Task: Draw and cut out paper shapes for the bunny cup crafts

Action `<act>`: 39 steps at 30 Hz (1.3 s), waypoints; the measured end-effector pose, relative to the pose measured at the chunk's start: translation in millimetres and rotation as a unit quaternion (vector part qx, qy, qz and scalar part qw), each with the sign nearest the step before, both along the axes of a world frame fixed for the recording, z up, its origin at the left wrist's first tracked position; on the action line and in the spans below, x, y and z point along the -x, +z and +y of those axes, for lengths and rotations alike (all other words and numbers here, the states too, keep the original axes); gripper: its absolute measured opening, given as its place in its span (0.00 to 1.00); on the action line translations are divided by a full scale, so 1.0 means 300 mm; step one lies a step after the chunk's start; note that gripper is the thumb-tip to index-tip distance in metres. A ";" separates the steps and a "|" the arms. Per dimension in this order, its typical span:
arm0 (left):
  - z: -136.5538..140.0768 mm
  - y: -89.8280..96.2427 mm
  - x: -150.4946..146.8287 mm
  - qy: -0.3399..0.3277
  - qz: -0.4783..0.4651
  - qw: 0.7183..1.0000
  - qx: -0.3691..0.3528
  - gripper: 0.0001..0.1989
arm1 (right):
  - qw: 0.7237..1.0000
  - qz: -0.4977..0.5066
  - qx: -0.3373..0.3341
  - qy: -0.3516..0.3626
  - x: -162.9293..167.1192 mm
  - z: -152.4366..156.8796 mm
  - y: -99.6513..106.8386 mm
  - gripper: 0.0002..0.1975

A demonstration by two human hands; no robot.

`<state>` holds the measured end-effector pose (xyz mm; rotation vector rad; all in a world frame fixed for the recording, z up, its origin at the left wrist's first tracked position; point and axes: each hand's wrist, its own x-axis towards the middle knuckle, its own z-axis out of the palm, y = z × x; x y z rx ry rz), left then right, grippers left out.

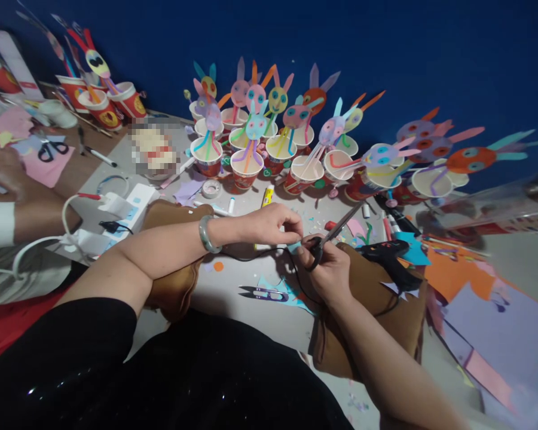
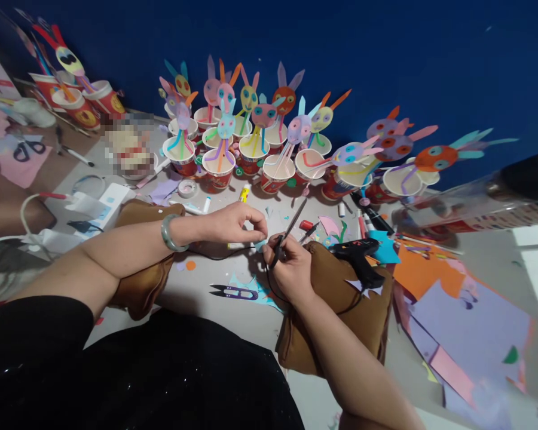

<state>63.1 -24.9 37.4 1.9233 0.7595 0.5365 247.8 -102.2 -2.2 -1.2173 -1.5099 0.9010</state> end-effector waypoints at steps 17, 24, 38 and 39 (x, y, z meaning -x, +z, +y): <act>0.014 0.025 0.012 0.031 0.012 0.999 -0.003 0.05 | 0.999 -0.009 0.001 -0.033 -0.003 0.000 0.010 0.07; 0.003 0.022 0.009 0.036 0.021 0.999 -0.004 0.05 | 0.998 0.012 0.025 -0.052 -0.006 0.006 0.000 0.09; -0.019 -0.006 -0.031 0.056 -0.123 0.959 0.251 0.09 | 0.997 0.021 0.000 -0.074 -0.017 0.007 -0.008 0.16; -0.022 0.000 -0.032 0.065 -0.126 0.954 0.263 0.08 | 0.997 0.022 0.002 -0.074 -0.016 0.006 -0.011 0.16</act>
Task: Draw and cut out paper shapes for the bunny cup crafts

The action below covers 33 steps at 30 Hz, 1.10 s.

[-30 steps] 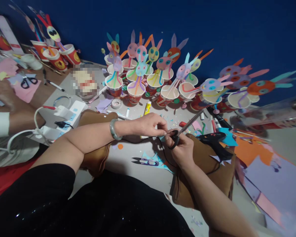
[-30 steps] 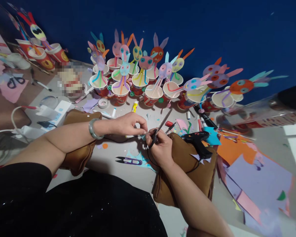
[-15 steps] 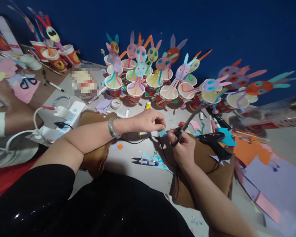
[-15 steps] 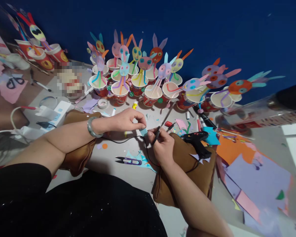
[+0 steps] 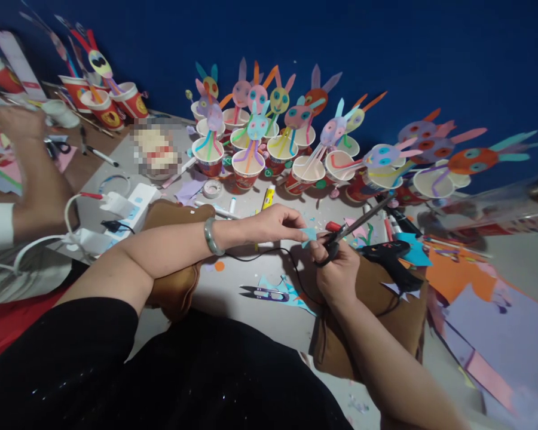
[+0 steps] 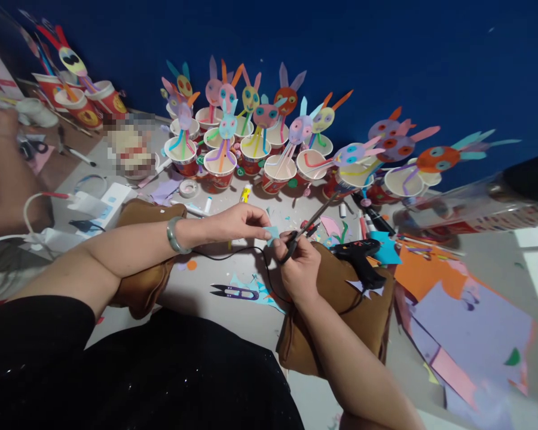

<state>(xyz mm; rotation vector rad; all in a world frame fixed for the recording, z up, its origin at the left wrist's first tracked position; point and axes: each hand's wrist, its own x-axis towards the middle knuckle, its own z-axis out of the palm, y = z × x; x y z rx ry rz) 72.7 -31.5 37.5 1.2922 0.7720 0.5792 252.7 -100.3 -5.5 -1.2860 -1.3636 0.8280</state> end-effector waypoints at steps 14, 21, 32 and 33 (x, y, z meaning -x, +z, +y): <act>0.005 0.006 0.002 0.049 -0.040 0.994 0.089 0.07 | 0.999 0.042 0.013 0.015 0.006 0.000 -0.009 0.14; 0.066 0.015 0.016 0.143 -0.116 0.968 0.170 0.07 | 0.975 0.111 0.052 0.183 0.010 -0.012 0.009 0.22; 0.079 0.036 0.028 0.174 -0.130 0.957 0.191 0.08 | 0.905 0.091 0.146 0.389 0.012 -0.017 0.039 0.30; 0.079 0.036 0.028 0.174 -0.128 0.958 0.189 0.08 | 0.905 0.089 0.144 0.391 0.013 -0.016 0.043 0.29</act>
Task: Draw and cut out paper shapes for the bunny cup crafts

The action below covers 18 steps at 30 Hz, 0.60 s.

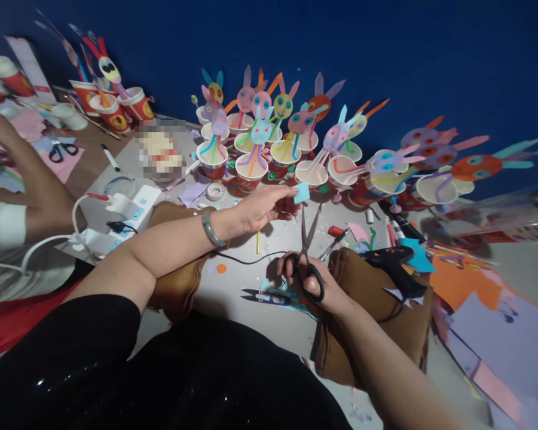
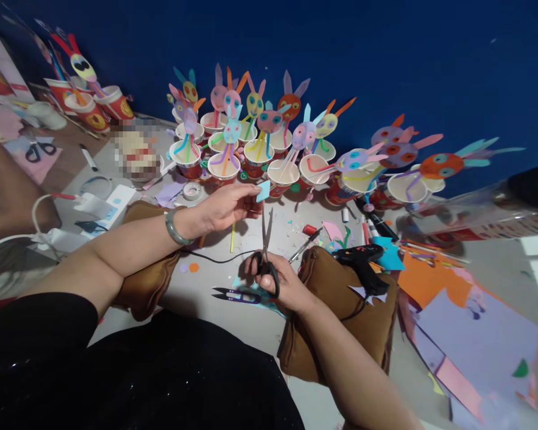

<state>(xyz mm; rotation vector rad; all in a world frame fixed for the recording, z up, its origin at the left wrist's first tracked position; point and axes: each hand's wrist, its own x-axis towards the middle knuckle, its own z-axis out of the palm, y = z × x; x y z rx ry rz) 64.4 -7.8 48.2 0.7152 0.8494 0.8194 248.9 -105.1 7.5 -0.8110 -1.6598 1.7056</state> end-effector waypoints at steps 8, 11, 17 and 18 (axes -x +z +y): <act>-0.007 0.003 -0.008 0.010 0.004 1.000 -0.002 0.08 | 1.000 0.000 0.001 0.006 0.001 -0.004 -0.011 0.30; -0.008 0.001 -0.008 0.017 -0.001 1.000 -0.006 0.08 | 1.000 0.007 0.004 0.003 0.002 -0.004 -0.014 0.30; -0.008 -0.005 -0.006 0.011 -0.001 1.000 -0.009 0.07 | 1.000 0.014 0.005 0.002 0.001 -0.001 -0.014 0.29; -0.007 -0.006 -0.005 0.009 0.000 1.000 -0.013 0.07 | 1.000 0.016 0.007 0.001 0.001 -0.002 -0.015 0.29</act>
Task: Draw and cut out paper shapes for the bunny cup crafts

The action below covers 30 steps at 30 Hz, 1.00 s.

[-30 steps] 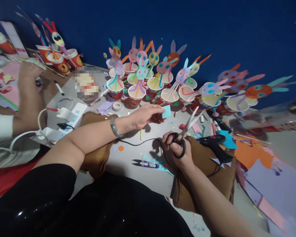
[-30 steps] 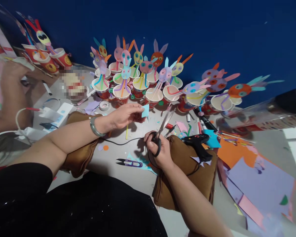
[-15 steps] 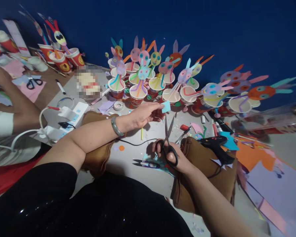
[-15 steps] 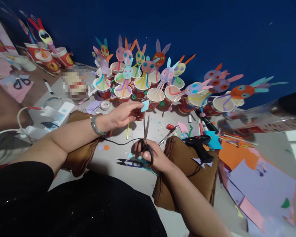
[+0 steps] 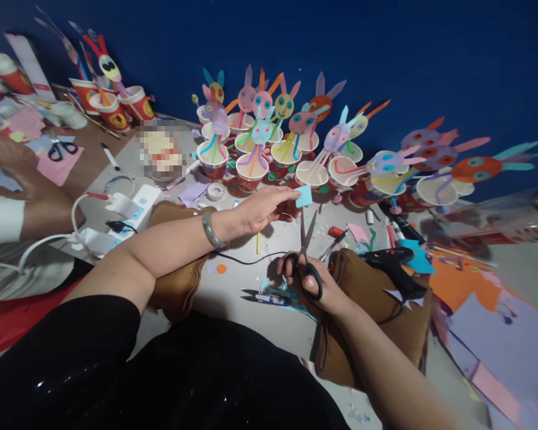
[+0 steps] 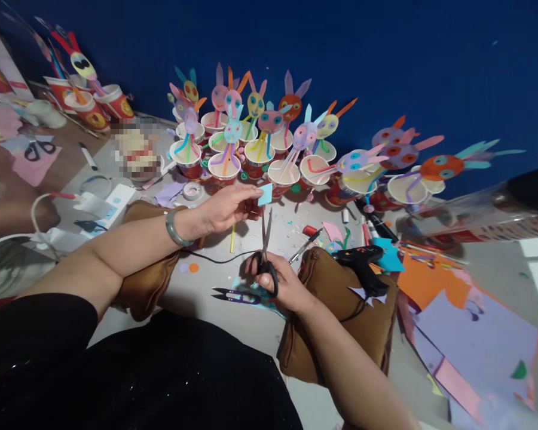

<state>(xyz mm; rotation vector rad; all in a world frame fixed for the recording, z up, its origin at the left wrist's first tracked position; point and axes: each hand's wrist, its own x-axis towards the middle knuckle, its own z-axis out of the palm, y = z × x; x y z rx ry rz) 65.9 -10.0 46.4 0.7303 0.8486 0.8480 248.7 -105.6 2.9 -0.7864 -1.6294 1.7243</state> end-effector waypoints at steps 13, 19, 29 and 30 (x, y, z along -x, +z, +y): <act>-0.010 -0.018 0.000 -0.025 0.023 0.995 -0.093 0.11 | 0.998 0.056 0.033 -0.003 -0.008 -0.005 -0.038 0.28; -0.020 -0.027 0.000 -0.043 0.030 0.989 -0.138 0.11 | 0.994 0.090 0.062 -0.007 -0.017 -0.010 -0.078 0.29; -0.035 -0.027 0.001 -0.104 0.050 0.973 -0.200 0.18 | 0.978 0.178 0.112 0.001 -0.014 0.002 -0.051 0.33; -0.035 -0.026 0.001 -0.106 0.051 0.972 -0.201 0.19 | 0.977 0.181 0.112 0.002 -0.013 0.005 -0.045 0.33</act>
